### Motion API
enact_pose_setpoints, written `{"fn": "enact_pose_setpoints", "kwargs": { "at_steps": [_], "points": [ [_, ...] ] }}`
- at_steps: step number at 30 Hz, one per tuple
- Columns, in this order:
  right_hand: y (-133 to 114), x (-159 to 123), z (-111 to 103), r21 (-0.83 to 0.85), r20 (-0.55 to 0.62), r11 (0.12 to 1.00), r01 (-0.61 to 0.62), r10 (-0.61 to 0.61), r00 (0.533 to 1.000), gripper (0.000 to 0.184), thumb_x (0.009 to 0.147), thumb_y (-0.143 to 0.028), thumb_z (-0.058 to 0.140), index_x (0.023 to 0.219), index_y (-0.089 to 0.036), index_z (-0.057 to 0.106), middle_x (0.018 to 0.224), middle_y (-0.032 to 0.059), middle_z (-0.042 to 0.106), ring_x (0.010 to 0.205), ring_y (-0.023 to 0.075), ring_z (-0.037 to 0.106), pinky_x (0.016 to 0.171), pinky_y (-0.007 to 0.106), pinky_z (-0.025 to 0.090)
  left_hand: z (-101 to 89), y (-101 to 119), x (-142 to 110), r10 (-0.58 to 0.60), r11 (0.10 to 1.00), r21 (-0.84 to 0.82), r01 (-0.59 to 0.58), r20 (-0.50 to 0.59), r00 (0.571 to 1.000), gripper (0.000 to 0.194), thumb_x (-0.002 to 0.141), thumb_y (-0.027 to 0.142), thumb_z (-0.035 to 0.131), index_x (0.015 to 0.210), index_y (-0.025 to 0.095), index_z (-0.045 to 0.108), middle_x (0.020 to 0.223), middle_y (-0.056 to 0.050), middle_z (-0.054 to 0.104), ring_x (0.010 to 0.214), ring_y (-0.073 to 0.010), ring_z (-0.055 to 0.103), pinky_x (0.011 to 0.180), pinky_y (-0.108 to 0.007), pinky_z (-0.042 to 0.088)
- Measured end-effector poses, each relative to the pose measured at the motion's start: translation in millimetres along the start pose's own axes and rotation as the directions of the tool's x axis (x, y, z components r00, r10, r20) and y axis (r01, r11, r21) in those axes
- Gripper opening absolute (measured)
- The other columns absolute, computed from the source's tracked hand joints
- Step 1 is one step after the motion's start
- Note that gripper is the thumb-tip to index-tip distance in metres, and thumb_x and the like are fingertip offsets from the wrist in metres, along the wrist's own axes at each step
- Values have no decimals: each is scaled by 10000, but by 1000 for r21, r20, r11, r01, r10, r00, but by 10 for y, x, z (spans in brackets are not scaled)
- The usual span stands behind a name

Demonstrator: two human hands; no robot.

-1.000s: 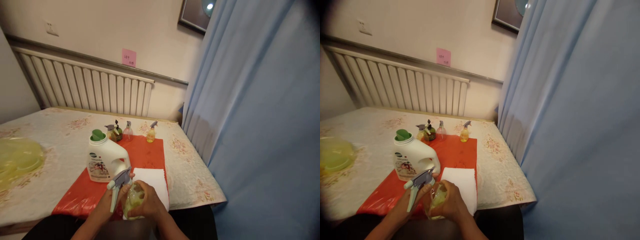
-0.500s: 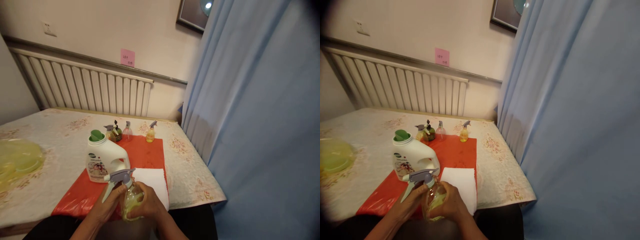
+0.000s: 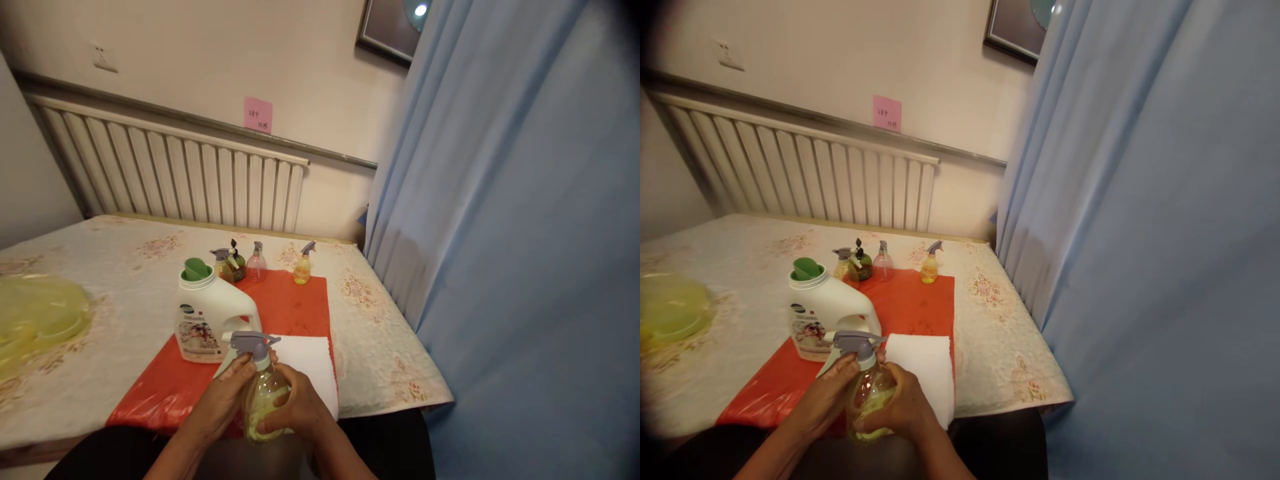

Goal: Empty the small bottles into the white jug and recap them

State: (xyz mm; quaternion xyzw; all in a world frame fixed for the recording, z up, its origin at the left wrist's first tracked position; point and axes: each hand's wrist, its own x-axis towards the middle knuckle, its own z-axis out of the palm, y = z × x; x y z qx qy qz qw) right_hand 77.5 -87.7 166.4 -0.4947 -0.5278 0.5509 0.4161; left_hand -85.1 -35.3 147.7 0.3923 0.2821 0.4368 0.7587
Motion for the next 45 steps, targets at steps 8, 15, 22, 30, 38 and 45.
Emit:
{"fn": "enact_pose_setpoints", "kwargs": {
  "at_steps": [8,15,22,30,38,45],
  "points": [
    [11,-6,-35,58,98,996,-62,56,994,683,368,-223,910,1012,-166,687,853,-20,677,741,161,610,676,271,484,52,119,-51,-2,1000,18,0,130,992,313,805,415,693,1024,192,724,1061,-74,741,993,-269,673,900,-380,513],
    [2,-9,-20,113,89,993,-39,29,996,822,363,-271,924,1131,-187,642,910,-7,682,812,197,637,722,310,515,59,74,-76,58,985,155,-73,95,994,325,877,459,592,1103,238,667,1145,-45,706,1032,-251,652,912,-360,509],
    [-10,-15,2,48,54,999,13,-15,998,771,405,-279,915,1124,-198,649,932,-6,681,826,196,641,731,307,515,150,25,-14,186,920,344,-186,33,982,384,792,515,670,1023,210,643,1036,-38,725,1001,-264,660,826,-339,537],
    [136,30,-24,110,164,993,-42,24,986,708,344,-284,921,1004,-165,691,916,5,667,782,184,614,680,287,495,50,55,-48,3,983,180,-30,148,989,411,809,458,676,1122,193,655,1082,-85,724,985,-279,668,875,-384,515],
    [45,7,-18,109,89,994,-27,17,996,620,404,-198,892,985,-182,677,821,-37,654,714,145,580,659,254,455,4,18,4,39,988,142,-53,100,994,371,831,408,676,1134,194,654,1094,-79,703,989,-243,644,849,-325,493],
    [26,23,-24,-11,-19,1000,0,0,1000,636,430,-144,863,1035,-201,675,870,-33,663,733,151,569,628,242,440,183,-3,37,157,988,7,-157,-22,987,311,762,327,761,1012,219,610,866,9,699,755,-148,644,699,-240,487]
  ]
}}
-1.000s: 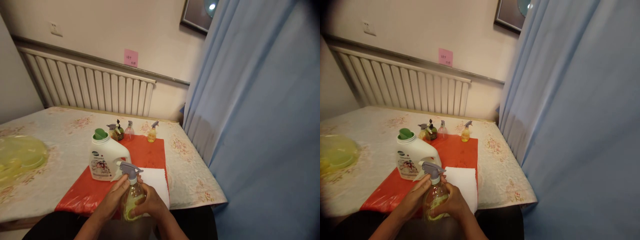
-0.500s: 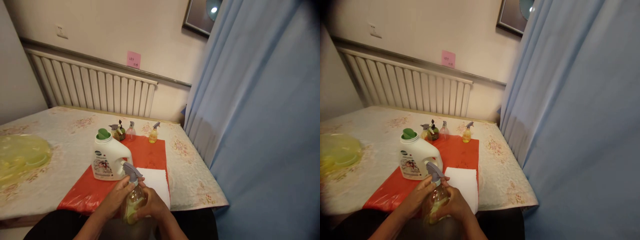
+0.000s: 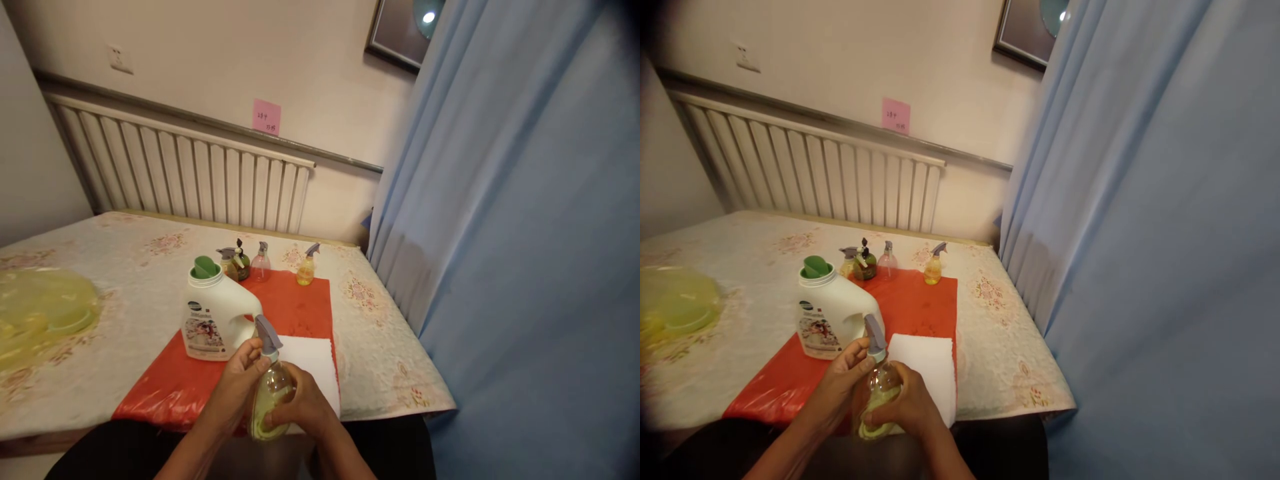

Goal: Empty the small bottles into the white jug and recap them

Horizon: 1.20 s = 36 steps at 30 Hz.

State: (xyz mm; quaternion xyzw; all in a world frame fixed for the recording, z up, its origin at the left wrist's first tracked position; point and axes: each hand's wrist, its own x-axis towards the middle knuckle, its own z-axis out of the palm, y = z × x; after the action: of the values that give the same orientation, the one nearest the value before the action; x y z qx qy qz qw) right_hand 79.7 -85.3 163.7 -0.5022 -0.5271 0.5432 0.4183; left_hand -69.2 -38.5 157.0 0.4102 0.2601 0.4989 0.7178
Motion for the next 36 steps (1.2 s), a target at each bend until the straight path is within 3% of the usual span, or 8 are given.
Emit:
{"fn": "enact_pose_setpoints", "kwargs": {
  "at_steps": [3,10,14,19,22,27,32,36],
  "points": [
    [8,-9,-6,7,-13,1000,2,-2,1000,635,427,-144,865,1030,-208,676,868,-34,662,737,151,567,629,241,441,11,18,-11,3,1000,11,-3,-6,1000,323,756,321,767,1019,214,613,868,3,701,786,-159,652,713,-242,486],
    [48,-37,-35,232,163,973,-12,-27,986,651,426,-192,898,1040,-185,681,839,-33,656,693,121,565,625,225,436,-96,155,-13,-166,984,87,153,168,972,364,802,353,720,1111,185,628,1031,-77,708,869,-226,670,793,-338,502],
    [97,-5,-37,197,99,980,18,-38,994,685,430,-183,906,1072,-194,669,866,-28,661,705,121,564,619,222,437,-52,145,5,-110,982,167,91,111,988,357,822,398,693,1112,202,621,1049,-68,701,928,-230,655,830,-343,498],
    [114,7,-47,109,47,993,43,-49,998,725,444,-186,903,1121,-212,644,879,-28,654,688,123,557,612,235,443,42,109,46,-31,966,257,18,47,998,325,733,404,774,950,203,641,856,-1,683,814,-190,639,746,-283,498],
    [118,-12,-74,47,34,998,49,-51,998,710,441,-183,902,1102,-204,646,887,-27,653,703,123,553,619,233,441,40,151,48,-79,963,262,55,83,993,292,763,377,754,974,201,653,878,-6,689,824,-183,636,781,-290,495],
    [143,-35,-109,94,142,996,-1,-12,990,646,417,-230,909,1013,-171,666,847,-26,646,680,117,555,582,215,422,-25,198,21,-187,964,223,145,179,966,354,774,347,751,1083,195,666,949,-47,718,865,-207,653,793,-307,499],
    [136,-35,-101,47,57,999,17,-20,998,678,446,-276,891,1073,-196,648,879,-21,650,699,134,571,592,232,448,-19,128,54,-125,972,214,95,127,984,356,786,398,724,1070,188,676,949,-59,729,855,-221,656,781,-321,499],
    [155,-27,-108,-69,-28,998,16,-18,999,731,453,-261,881,1136,-222,623,920,-10,659,753,173,599,643,275,492,25,98,111,-58,957,285,50,19,998,444,672,430,803,1020,179,688,935,-49,730,873,-235,652,801,-322,496]
  ]
}}
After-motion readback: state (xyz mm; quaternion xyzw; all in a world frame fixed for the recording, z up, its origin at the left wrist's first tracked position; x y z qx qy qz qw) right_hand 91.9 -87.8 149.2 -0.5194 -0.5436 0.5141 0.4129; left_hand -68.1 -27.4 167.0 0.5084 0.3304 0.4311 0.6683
